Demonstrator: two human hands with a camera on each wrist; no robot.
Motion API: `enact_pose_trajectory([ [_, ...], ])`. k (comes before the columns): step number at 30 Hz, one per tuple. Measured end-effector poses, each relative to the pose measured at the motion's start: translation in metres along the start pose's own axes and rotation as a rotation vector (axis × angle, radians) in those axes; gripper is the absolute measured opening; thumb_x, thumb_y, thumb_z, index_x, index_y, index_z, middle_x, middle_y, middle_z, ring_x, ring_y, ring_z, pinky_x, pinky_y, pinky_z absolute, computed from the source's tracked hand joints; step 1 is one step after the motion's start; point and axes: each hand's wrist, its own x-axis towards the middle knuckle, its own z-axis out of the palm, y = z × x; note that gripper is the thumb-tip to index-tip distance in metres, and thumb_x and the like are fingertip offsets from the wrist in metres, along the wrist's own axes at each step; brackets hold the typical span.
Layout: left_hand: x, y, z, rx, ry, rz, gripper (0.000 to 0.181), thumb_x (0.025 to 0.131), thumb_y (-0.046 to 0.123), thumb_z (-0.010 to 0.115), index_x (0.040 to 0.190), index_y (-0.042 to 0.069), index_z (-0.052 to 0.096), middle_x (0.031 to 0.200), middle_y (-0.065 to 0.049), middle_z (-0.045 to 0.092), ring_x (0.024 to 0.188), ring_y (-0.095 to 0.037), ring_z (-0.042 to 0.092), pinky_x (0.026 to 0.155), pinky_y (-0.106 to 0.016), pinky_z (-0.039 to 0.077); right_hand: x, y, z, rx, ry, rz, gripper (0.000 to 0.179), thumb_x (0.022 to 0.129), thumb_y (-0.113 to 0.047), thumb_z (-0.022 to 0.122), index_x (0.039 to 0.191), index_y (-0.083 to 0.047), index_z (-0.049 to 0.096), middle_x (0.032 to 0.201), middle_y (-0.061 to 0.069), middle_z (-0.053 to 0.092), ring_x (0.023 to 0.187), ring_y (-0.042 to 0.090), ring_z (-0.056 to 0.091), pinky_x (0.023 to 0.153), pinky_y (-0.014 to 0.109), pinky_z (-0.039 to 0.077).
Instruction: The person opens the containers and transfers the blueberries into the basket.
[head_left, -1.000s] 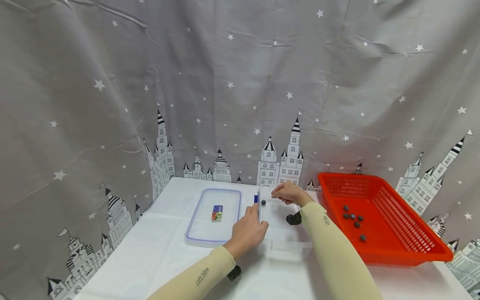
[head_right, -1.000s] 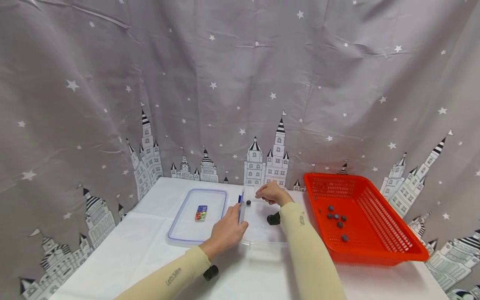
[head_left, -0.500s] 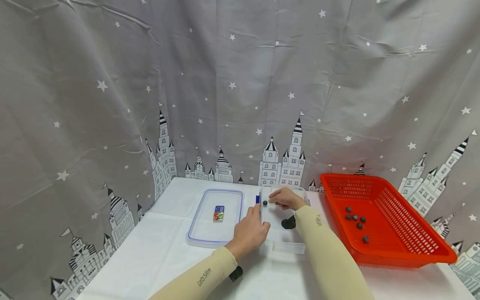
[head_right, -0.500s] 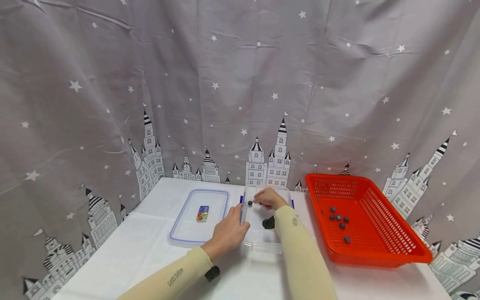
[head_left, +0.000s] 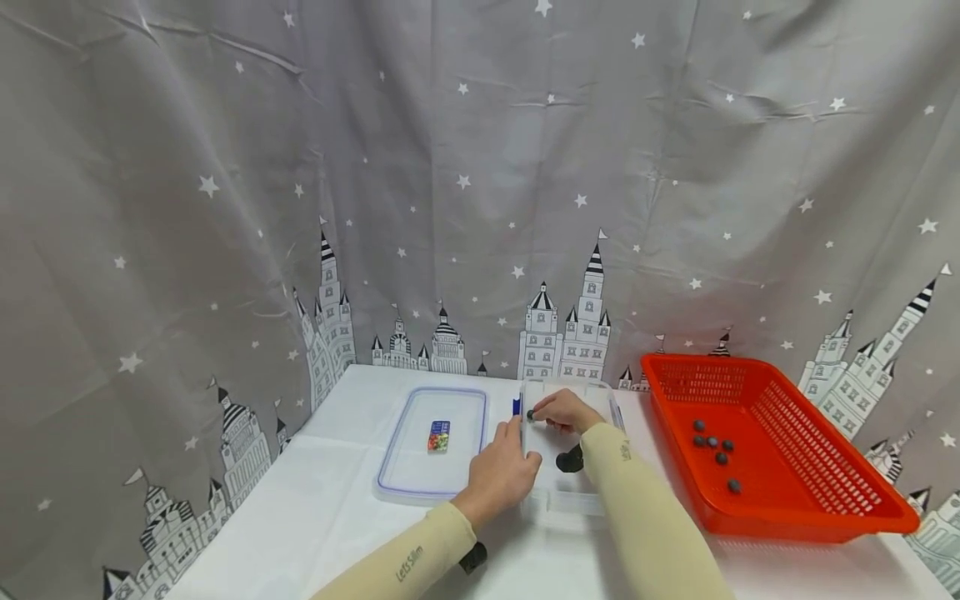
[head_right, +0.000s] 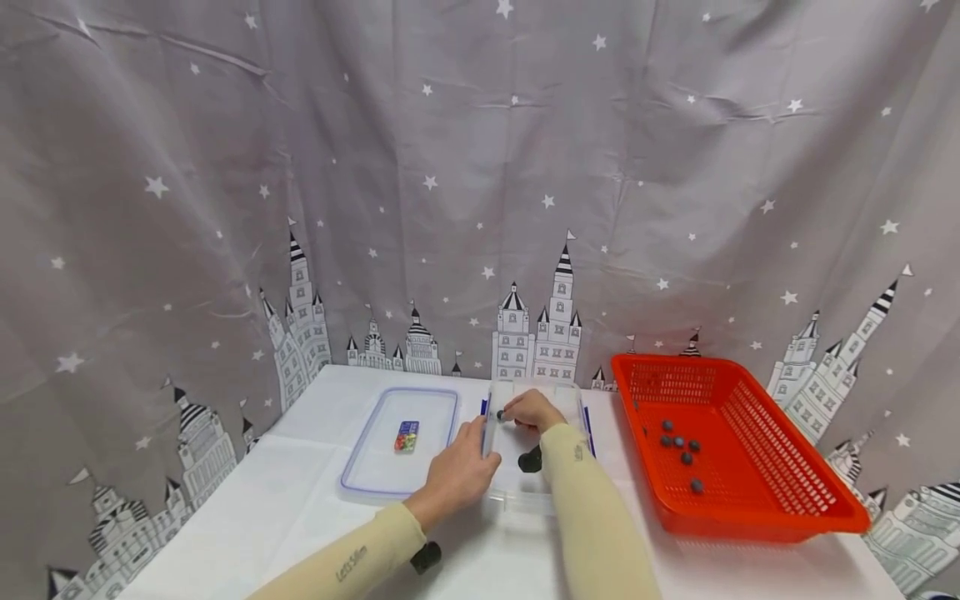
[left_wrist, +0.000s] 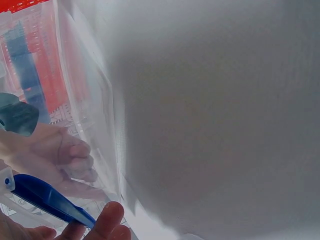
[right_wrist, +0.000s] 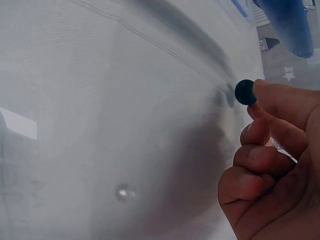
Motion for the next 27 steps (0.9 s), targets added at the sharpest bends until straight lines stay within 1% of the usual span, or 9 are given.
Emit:
enact_pose_trajectory([
  [7,0.0000,-0.0009,0.0020,0.004,0.012,0.007,0.069,0.090,0.033,0.055,0.151,0.004,0.040,0.132,-0.013,0.055,0.087,-0.024,0.063,0.070,-0.047,0.051,-0.0027,-0.0025,0.0056,-0.023,0.021,-0.028,0.023,0.086,-0.012,0.074,0.107,-0.005,0.078,0.055,-0.002,0.048,0.046,0.010,0.037,0.044,0.023,0.030],
  [13,-0.0002,-0.0004,0.0025,0.001,0.011,0.004,0.069,0.090,0.033,0.054,0.151,0.004,0.039,0.134,-0.013,0.054,0.089,-0.024,0.063,0.071,-0.048,0.051,-0.0038,-0.0027,0.0076,-0.084,0.032,-0.042,0.020,0.086,-0.012,0.073,0.105,-0.006,0.078,0.057,-0.003,0.050,0.048,0.010,0.039,0.045,0.022,0.031],
  [18,-0.0009,-0.0006,0.0022,-0.005,0.003,0.003,0.069,0.090,0.033,0.053,0.151,0.004,0.038,0.134,-0.013,0.053,0.086,-0.023,0.061,0.071,-0.047,0.051,-0.0036,-0.0022,0.0098,-0.089,0.042,-0.053,0.016,0.085,-0.010,0.073,0.099,-0.005,0.079,0.058,-0.002,0.052,0.050,0.010,0.040,0.046,0.023,0.032],
  [24,-0.0007,-0.0009,0.0022,0.004,0.016,0.009,0.068,0.090,0.033,0.052,0.151,0.005,0.039,0.134,-0.013,0.054,0.091,-0.025,0.064,0.073,-0.048,0.052,-0.0029,-0.0031,0.0112,-0.109,0.050,-0.065,0.013,0.085,-0.011,0.073,0.095,-0.006,0.078,0.060,-0.002,0.053,0.052,0.012,0.042,0.047,0.024,0.033],
  [27,-0.0010,-0.0007,0.0021,0.002,0.014,0.008,0.068,0.090,0.032,0.052,0.151,0.005,0.039,0.134,-0.013,0.054,0.091,-0.025,0.063,0.073,-0.048,0.052,-0.0034,-0.0037,0.0112,-0.114,0.046,-0.065,0.012,0.085,-0.012,0.073,0.095,-0.006,0.077,0.061,-0.002,0.053,0.052,0.012,0.042,0.047,0.024,0.033],
])
